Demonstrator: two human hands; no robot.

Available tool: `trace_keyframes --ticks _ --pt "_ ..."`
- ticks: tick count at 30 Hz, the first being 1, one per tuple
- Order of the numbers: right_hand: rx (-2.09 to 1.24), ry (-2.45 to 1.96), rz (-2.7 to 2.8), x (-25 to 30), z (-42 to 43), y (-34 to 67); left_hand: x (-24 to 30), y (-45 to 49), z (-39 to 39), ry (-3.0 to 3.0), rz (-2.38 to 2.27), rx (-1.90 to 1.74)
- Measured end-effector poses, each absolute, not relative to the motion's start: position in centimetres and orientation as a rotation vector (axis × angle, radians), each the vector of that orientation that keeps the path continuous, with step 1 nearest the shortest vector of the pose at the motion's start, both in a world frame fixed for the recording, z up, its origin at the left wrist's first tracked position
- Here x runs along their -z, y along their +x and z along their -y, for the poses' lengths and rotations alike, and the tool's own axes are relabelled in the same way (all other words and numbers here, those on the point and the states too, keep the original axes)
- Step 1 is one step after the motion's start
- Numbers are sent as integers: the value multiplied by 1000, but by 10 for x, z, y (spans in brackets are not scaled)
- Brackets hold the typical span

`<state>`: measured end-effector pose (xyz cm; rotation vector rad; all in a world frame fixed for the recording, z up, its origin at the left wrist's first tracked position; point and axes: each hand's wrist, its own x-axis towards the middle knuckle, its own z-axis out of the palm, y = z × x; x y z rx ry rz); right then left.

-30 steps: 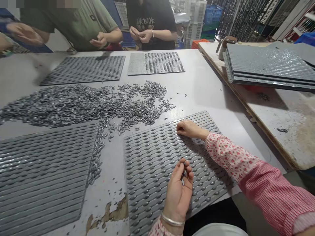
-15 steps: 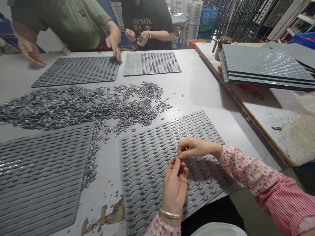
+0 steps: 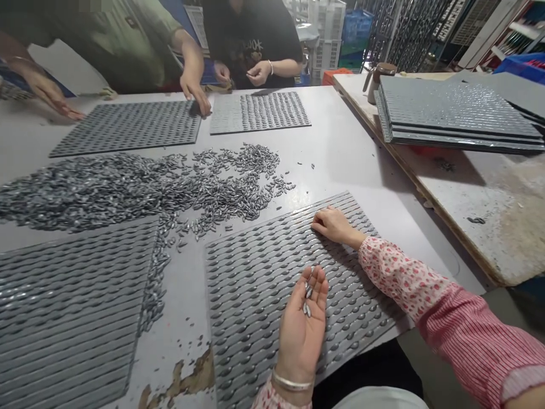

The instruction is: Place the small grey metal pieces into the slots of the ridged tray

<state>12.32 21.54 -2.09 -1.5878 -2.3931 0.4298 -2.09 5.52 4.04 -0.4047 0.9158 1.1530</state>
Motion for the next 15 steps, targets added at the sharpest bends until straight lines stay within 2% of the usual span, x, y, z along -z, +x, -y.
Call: trace_keyframes --ticks 6,8,12,15 --pt "-422 -1601 2272 13 -208 121 -42 -19 -53 -353 -959 -1163" --pt "-638 -1463 2219 2 -199 121 -41 -19 -53 -342 -957 -1160" --pt "-1308 -1031 2128 -28 -174 121 -36 -18 -53 -282 -966 -1216" --pt "-1496 -814 2153 -42 -159 124 -31 -18 -52 -259 -967 -1250"
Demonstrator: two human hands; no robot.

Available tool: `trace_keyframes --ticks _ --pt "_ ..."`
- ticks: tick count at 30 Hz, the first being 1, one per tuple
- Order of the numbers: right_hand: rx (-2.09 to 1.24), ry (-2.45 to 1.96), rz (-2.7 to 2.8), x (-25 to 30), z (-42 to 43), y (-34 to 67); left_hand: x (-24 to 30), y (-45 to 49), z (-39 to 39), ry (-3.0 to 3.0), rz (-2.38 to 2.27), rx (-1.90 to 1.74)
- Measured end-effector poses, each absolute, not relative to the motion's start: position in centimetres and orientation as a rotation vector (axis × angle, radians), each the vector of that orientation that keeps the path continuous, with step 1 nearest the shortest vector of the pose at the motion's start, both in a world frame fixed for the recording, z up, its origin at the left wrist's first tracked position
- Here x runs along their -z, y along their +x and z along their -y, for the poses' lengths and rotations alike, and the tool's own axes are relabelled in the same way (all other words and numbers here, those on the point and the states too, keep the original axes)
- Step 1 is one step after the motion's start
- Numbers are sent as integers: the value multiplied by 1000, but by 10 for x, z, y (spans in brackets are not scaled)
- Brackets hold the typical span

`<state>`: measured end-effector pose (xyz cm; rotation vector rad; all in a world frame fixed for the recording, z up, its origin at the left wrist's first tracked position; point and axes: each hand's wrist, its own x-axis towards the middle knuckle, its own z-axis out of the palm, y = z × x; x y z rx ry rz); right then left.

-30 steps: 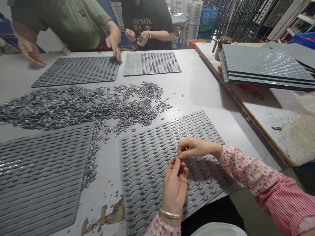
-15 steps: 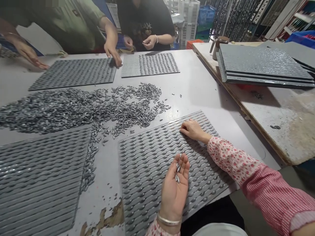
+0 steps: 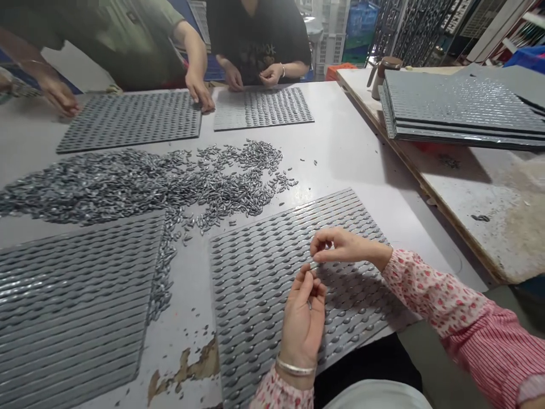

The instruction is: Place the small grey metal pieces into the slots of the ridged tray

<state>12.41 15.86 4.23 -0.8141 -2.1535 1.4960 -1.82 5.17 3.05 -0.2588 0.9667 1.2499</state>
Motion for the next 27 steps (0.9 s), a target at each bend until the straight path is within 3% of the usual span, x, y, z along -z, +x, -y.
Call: trace_keyframes --ticks 10,14,19,27 --pt "-1889 -659 1698 -29 -145 122 -37 -15 -53 -211 -918 -1177" --pt "-1506 -1019 1685 -15 -180 139 -45 -18 -55 -235 -982 -1126" --pt "-820 -1449 2177 5 -220 158 -40 -19 -52 -293 -1030 -1077" --pt "-638 -1502 2314 14 -228 157 -27 -16 -51 -208 -972 -1121"
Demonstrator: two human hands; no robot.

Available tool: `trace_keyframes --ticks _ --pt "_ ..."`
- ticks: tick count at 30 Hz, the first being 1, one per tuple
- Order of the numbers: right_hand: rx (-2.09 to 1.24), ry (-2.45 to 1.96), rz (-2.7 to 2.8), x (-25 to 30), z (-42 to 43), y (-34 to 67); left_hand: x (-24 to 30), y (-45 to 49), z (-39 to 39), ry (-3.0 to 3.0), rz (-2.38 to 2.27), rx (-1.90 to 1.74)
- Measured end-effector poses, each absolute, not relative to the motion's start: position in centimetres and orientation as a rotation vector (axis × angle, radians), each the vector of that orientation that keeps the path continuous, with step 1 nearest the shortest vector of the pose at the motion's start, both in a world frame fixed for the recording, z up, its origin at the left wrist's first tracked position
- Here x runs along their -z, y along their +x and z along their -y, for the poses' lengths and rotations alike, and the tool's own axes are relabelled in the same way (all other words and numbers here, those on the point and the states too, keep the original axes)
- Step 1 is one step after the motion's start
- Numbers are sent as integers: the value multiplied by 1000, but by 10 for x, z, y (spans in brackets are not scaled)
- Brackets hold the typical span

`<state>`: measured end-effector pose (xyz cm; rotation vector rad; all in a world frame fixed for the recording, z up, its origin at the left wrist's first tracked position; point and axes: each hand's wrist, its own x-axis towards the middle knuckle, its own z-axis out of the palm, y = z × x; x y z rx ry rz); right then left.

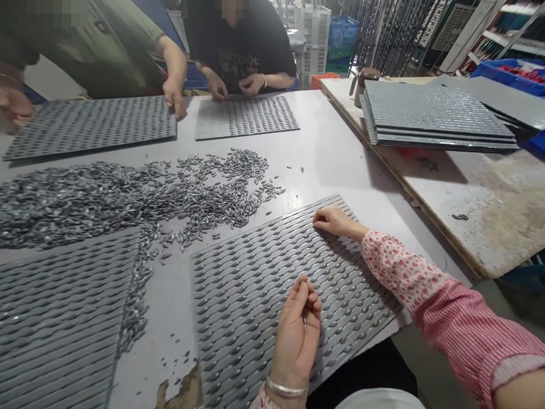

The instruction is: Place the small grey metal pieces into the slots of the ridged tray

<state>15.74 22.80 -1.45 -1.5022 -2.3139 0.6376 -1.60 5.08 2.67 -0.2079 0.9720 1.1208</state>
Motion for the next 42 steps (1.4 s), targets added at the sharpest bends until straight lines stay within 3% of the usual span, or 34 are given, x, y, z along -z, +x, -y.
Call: trace_keyframes --ticks 15,34,36,40,42 --pt "-449 -1489 2324 19 -217 159 -31 -11 -51 -270 -1021 -1144" --pt "-604 -1491 2364 9 -232 156 -29 -7 -55 -273 -1010 -1140" --pt "-791 -1349 2298 -2 -216 155 -29 -8 -55 -270 -1000 -1146" --pt "-1489 -785 2136 -25 -169 147 -28 -6 -58 -250 -982 -1148" --pt "-1591 -666 2095 -30 -152 143 -29 -4 -59 -239 -982 -1144"
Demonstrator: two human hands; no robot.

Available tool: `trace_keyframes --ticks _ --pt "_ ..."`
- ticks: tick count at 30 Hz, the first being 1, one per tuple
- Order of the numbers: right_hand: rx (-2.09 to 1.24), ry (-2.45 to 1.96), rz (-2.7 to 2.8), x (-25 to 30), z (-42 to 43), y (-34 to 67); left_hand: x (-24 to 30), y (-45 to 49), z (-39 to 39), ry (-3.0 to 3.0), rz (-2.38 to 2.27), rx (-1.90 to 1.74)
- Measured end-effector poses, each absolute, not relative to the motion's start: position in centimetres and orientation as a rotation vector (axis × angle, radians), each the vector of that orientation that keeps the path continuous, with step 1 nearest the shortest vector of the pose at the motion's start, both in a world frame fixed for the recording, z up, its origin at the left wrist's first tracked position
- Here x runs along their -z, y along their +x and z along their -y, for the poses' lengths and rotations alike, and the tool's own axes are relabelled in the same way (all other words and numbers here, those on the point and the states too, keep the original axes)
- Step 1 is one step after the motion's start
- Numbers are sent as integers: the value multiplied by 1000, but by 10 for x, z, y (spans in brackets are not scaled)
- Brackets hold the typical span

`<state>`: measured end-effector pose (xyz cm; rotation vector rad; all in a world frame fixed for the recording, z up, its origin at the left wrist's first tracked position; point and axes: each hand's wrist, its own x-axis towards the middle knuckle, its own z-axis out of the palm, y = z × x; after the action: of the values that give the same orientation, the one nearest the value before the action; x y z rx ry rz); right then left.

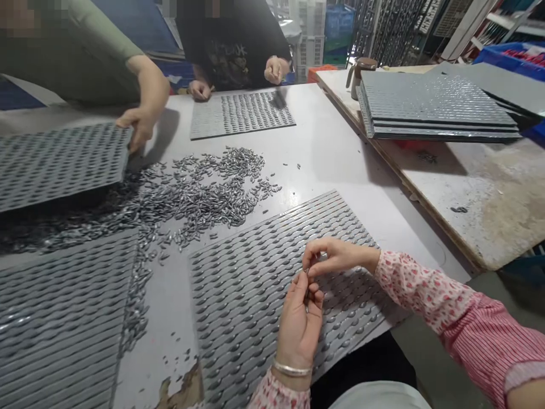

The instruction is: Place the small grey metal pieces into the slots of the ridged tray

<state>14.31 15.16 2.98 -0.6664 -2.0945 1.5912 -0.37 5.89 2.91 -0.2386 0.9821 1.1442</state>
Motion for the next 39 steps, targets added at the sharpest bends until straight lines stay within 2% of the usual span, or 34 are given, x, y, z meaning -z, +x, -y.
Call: trace_keyframes --ticks 2,5,10,18,22,26,28,35,39 --pt "-1558 -704 2088 -28 -146 142 -32 -2 -60 -244 -993 -1129" --pt "-1380 -998 1999 -14 -163 151 -41 -3 -61 -316 -995 -1111" --pt "-688 -1633 1871 17 -208 177 -49 -6 -62 -335 -933 -1131" --pt "-291 -1825 2007 28 -214 174 -42 -6 -63 -348 -909 -1090" --pt "-379 -1697 1987 16 -203 169 -44 -8 -63 -339 -843 -1125" --pt "-908 -1048 2217 -15 -173 156 -46 -8 -63 -309 -768 -1173" --pt "-1034 -764 2399 -28 -155 148 -48 -8 -63 -302 -738 -1186" --pt "-823 -643 2608 -38 -127 135 -50 -7 -60 -264 -724 -1162" --pt "-864 -634 2490 -36 -129 141 -52 -8 -60 -304 -772 -1144"
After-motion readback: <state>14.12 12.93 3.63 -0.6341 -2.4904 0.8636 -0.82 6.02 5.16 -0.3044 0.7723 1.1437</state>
